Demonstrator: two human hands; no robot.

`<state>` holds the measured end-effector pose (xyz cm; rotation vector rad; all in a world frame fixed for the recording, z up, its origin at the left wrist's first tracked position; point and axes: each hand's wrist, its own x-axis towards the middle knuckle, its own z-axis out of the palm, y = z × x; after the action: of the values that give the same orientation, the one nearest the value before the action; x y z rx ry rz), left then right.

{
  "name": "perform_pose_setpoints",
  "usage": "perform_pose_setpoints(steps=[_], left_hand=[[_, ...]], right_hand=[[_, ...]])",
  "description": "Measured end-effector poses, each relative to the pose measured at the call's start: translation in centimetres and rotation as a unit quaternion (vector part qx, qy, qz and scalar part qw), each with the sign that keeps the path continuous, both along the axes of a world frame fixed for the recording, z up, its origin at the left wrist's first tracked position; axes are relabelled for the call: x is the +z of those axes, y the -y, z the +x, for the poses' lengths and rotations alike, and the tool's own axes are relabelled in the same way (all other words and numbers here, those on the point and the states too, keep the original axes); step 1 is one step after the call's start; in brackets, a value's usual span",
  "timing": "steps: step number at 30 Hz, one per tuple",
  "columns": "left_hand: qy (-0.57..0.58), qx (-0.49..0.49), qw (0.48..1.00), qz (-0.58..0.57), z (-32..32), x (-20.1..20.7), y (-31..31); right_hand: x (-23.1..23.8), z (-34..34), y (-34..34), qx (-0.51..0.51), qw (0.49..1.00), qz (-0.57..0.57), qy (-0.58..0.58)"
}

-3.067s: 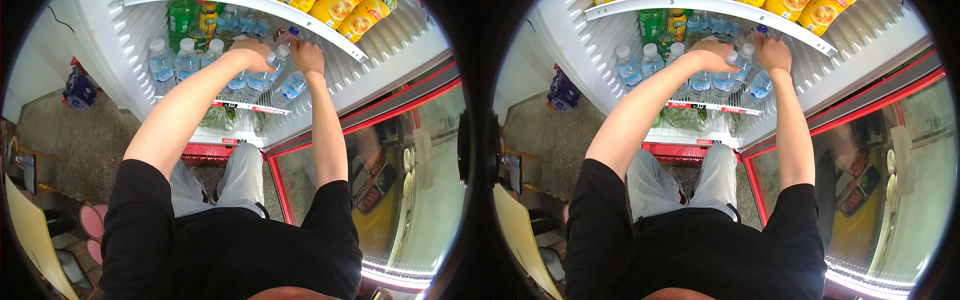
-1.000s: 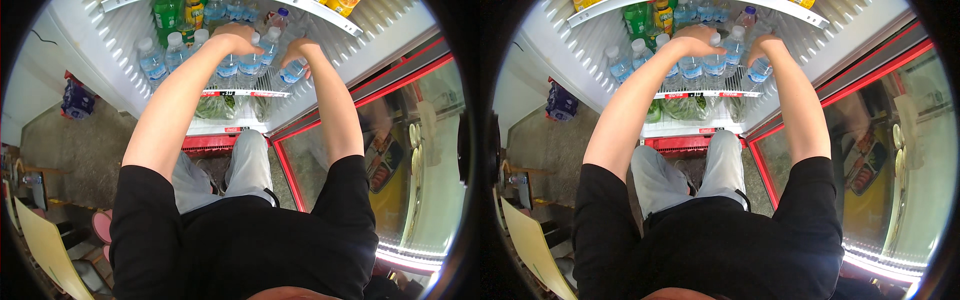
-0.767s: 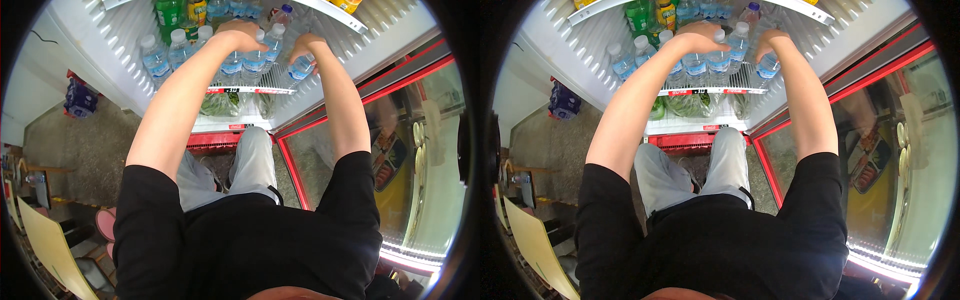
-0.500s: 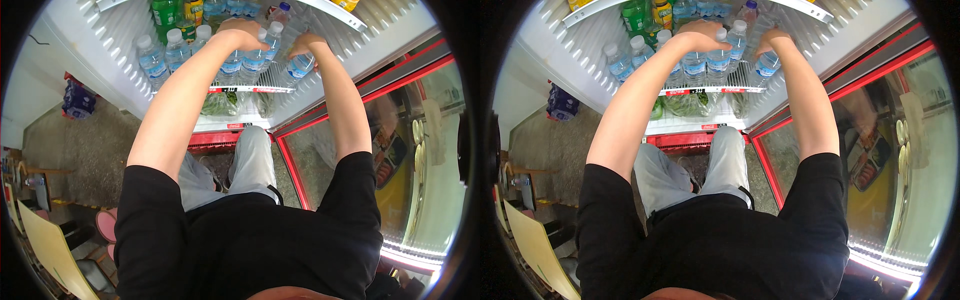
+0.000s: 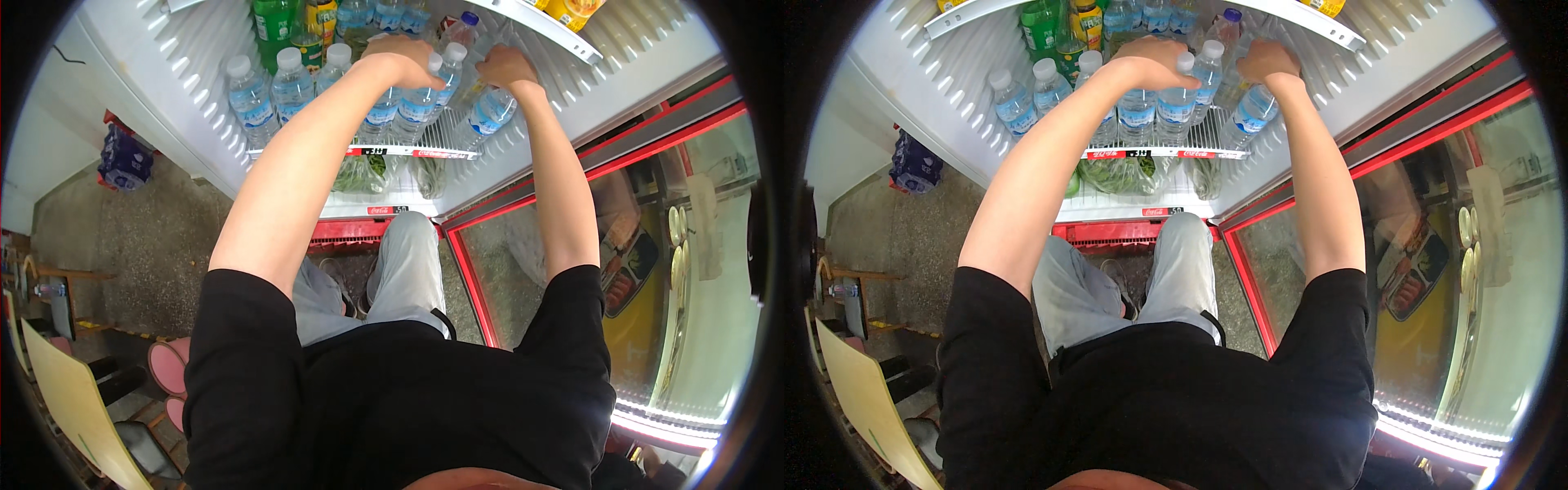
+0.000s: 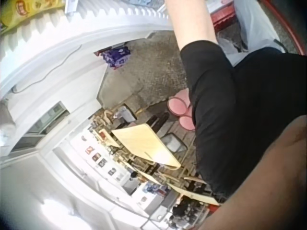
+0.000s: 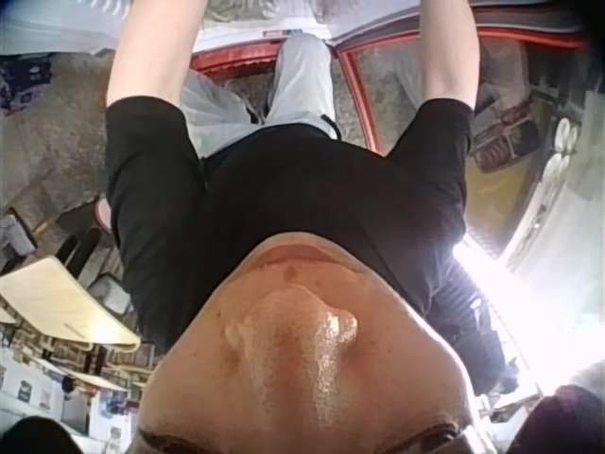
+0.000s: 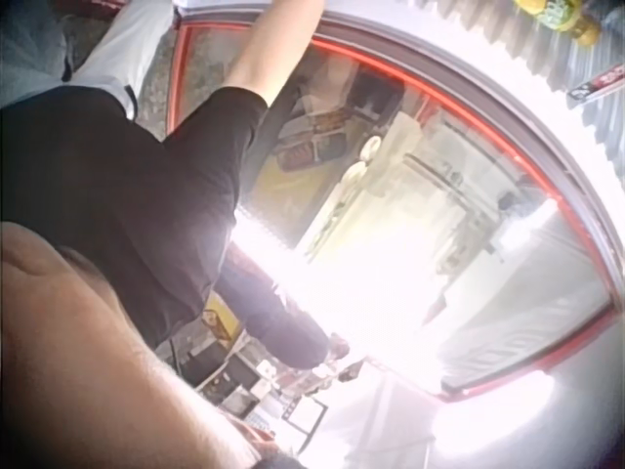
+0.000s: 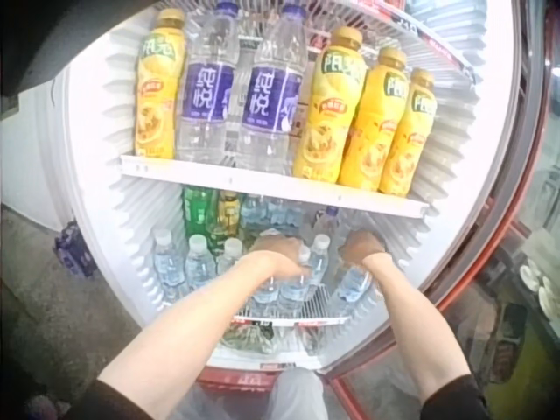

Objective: The person rearranges cans and bottles of beverages on two different shelves inside a glass-door refrigerator by hand.

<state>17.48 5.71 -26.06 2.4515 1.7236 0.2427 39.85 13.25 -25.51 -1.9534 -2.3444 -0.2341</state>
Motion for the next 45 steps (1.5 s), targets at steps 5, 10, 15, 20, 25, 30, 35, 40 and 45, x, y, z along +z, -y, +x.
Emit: perform_pose_setpoints(steps=[5, 10, 15, 20, 25, 30, 35, 40, 45], left_hand=[[0.009, -0.005, 1.000, 0.005, 0.1, -0.2, -0.2], [0.001, -0.046, 0.999, -0.005, -0.2, -0.4, -0.7], [-0.009, -0.010, 1.000, 0.020, 0.6, 0.4, 0.0], [-0.024, -0.021, 0.999, 0.014, 0.7, 0.2, -0.1], [-0.021, -0.024, 0.999, 0.012, 1.1, 0.3, 0.1], [-0.033, -0.019, 0.999, 0.012, 1.0, 0.2, -0.3], [0.002, -0.034, 0.999, 0.024, -0.1, -0.5, -0.8], [0.000, -0.021, 1.000, 0.000, 0.2, -0.4, -1.0], [0.011, -0.032, 0.999, 0.012, -0.4, -0.4, -0.7]], right_hand=[[1.0, 0.3, -0.1, 0.122, 0.964, -0.127, -0.197], [0.8, -0.6, 0.7, 0.165, 0.929, -0.127, -0.305], [0.5, -0.4, 2.0, 0.210, 0.906, -0.098, -0.356], [0.1, -0.5, 0.9, 0.283, 0.916, -0.085, -0.271], [-1.5, 0.4, -0.9, 0.363, 0.899, -0.010, -0.243], [-0.6, 0.6, 0.5, 0.327, 0.923, -0.012, -0.203], [0.8, -0.6, 1.4, 0.248, 0.950, -0.110, -0.154], [1.3, -1.1, 1.7, 0.145, 0.956, -0.171, -0.191], [-0.2, -1.1, -0.5, 0.218, 0.958, -0.123, -0.140]])
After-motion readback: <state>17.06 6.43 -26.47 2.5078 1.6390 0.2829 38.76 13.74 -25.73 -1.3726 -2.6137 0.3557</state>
